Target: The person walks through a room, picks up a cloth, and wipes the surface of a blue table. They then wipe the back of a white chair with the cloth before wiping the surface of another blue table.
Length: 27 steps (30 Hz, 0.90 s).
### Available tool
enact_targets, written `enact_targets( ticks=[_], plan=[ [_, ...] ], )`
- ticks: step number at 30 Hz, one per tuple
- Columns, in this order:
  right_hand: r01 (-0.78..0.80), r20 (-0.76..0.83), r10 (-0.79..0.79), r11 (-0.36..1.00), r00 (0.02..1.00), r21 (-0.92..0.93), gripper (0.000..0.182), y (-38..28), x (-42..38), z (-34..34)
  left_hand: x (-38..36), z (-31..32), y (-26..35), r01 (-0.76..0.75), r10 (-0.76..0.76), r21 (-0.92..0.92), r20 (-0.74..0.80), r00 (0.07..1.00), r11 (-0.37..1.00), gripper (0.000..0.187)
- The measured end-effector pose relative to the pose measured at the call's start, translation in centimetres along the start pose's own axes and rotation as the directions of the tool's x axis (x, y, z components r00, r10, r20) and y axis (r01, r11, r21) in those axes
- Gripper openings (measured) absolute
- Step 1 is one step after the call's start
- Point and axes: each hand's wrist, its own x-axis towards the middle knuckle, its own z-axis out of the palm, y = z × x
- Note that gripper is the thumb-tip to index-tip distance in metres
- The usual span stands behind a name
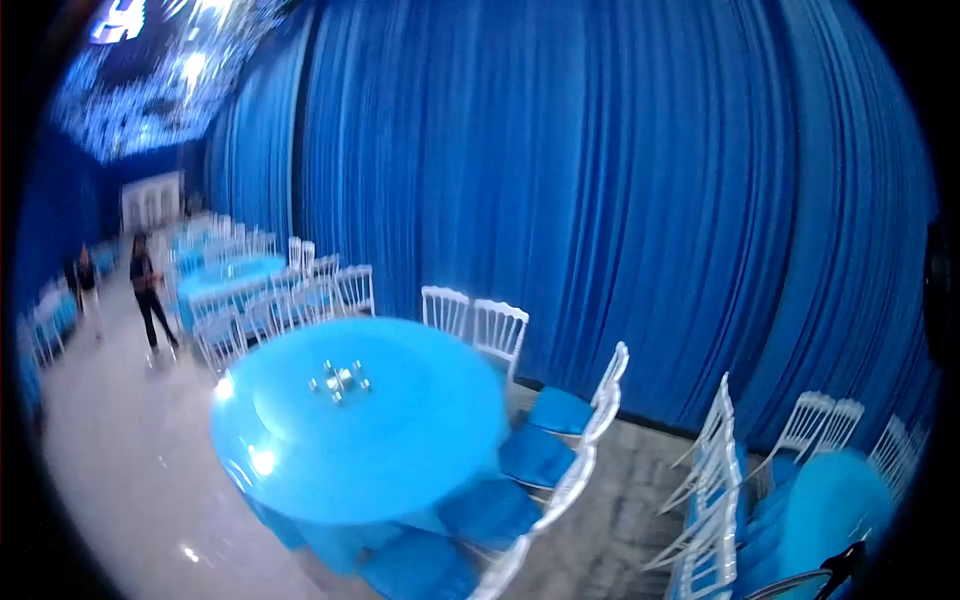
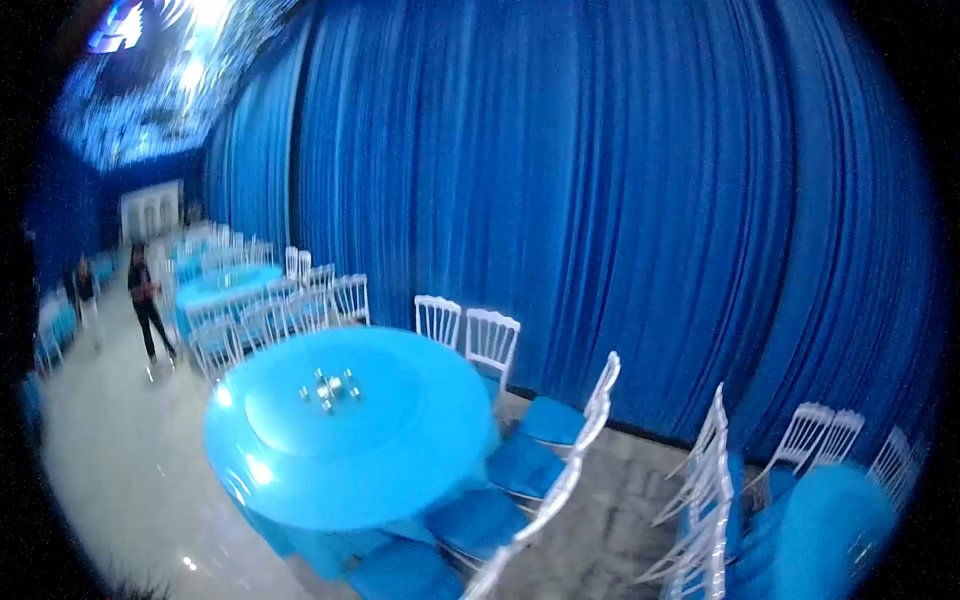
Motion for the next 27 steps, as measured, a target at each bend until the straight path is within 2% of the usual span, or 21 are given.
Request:
enact_targets(
  ticks=[2,3,4,5,7,8,9,10,11,12,13,15,16,17,19,20,22,24,25,26,27],
  plan=[
    [-0.070,0.027,0.072,0.996,0.997,-0.063,0.032,0.2,1.6,1.9,-2.7,2.9,-1.8,-0.163,0.179,0.152,-0.098,0.979,0.975,0.029],
    [-0.079,0.042,0.083,0.993,0.996,-0.092,0.031,0.3,2.3,3.8,-5.0,4.8,-2.8,-0.258,0.341,0.357,-0.191,0.921,0.898,0.029],
    [-0.065,0.061,0.074,0.989,0.995,-0.131,0.031,0.8,2.6,5.8,-4.4,4.6,-3.3,-0.095,0.096,0.059,-0.022,0.995,0.994,0.038],
    [-0.039,0.072,0.051,0.987,0.996,-0.156,0.031,0.5,3.4,8.1,-3.8,3.8,-3.3,0.180,-0.157,-0.161,0.149,0.976,0.970,0.047],
    [-0.026,0.025,0.031,0.979,0.999,-0.202,0.032,-4.6,4.8,9.8,-5.9,3.6,-7.1,-0.113,0.227,-0.424,0.231,0.946,0.899,0.056],
    [0.032,0.049,-0.028,0.996,0.998,-0.080,0.031,-5.2,6.3,11.7,-8.9,-1.3,-5.8,-0.060,0.219,-0.495,0.270,0.938,0.867,0.061],
    [-0.048,0.021,0.049,0.998,0.999,-0.030,0.029,-8.2,7.6,12.8,-12.3,-8.6,-2.1,-0.002,0.211,-0.559,0.309,0.927,0.829,0.067],
    [-0.127,-0.071,0.125,0.992,0.990,-0.023,0.030,-15.8,8.6,11.1,-13.4,-11.1,-3.9,-0.013,0.163,-0.444,0.301,0.939,0.896,0.071],
    [-0.021,-0.251,0.035,0.998,0.967,0.059,0.033,-17.9,9.7,12.7,-14.6,-13.6,-5.9,-0.015,0.115,-0.322,0.293,0.949,0.947,0.074],
    [-0.045,-0.196,0.053,0.998,0.979,0.048,0.036,-19.6,11.7,14.5,-15.6,-18.7,-5.1,-0.028,0.143,-0.361,0.296,0.944,0.932,0.072],
    [0.027,-0.244,-0.011,0.998,0.970,0.062,0.038,-20.3,13.3,17.4,-17.6,-23.6,-3.7,-0.029,0.161,-0.389,0.313,0.936,0.921,0.070],
    [0.191,-0.153,-0.172,0.974,0.973,0.124,0.039,-26.4,14.5,17.9,-19.8,-24.6,-9.8,-0.012,0.133,-0.375,0.299,0.945,0.927,0.065],
    [0.223,-0.078,-0.211,0.953,0.974,0.203,0.039,-28.0,15.3,18.5,-20.5,-26.1,-11.3,-0.007,0.118,-0.343,0.303,0.946,0.939,0.053],
    [0.259,-0.082,-0.248,0.953,0.965,0.158,0.040,-29.2,16.0,19.6,-20.9,-27.7,-11.8,-0.008,0.111,-0.314,0.309,0.944,0.949,0.043],
    [0.231,0.055,-0.238,0.967,0.970,0.103,0.043,-32.4,18.4,20.4,-21.6,-32.6,-9.7,-0.053,0.089,-0.178,0.202,0.975,0.983,0.035],
    [0.237,-0.009,-0.238,0.964,0.971,0.122,0.042,-33.0,19.3,21.2,-21.7,-33.2,-10.5,-0.116,0.137,-0.145,0.149,0.979,0.983,0.026],
    [0.266,-0.120,-0.251,0.955,0.961,0.132,0.040,-33.3,21.8,22.0,-21.7,-35.5,-8.8,-0.040,0.070,-0.250,0.112,0.991,0.967,0.022],
    [0.198,-0.105,-0.180,0.959,0.978,0.203,0.039,-34.5,23.9,21.1,-22.5,-37.7,-7.9,0.009,0.014,-0.341,0.065,0.998,0.940,0.016],
    [0.161,-0.090,-0.143,0.957,0.986,0.241,0.038,-35.0,24.8,21.2,-22.8,-38.1,-9.0,0.073,-0.054,-0.314,0.069,0.996,0.947,0.017],
    [0.212,-0.193,-0.162,0.937,0.968,0.276,0.030,-34.9,26.2,22.1,-22.8,-38.6,-10.2,0.136,-0.119,-0.286,0.075,0.990,0.949,0.020],
    [0.196,-0.177,-0.158,0.954,0.971,0.228,0.027,-35.0,27.5,22.4,-22.8,-39.0,-11.3,0.196,-0.182,-0.259,0.080,0.980,0.946,0.022]
  ],
)
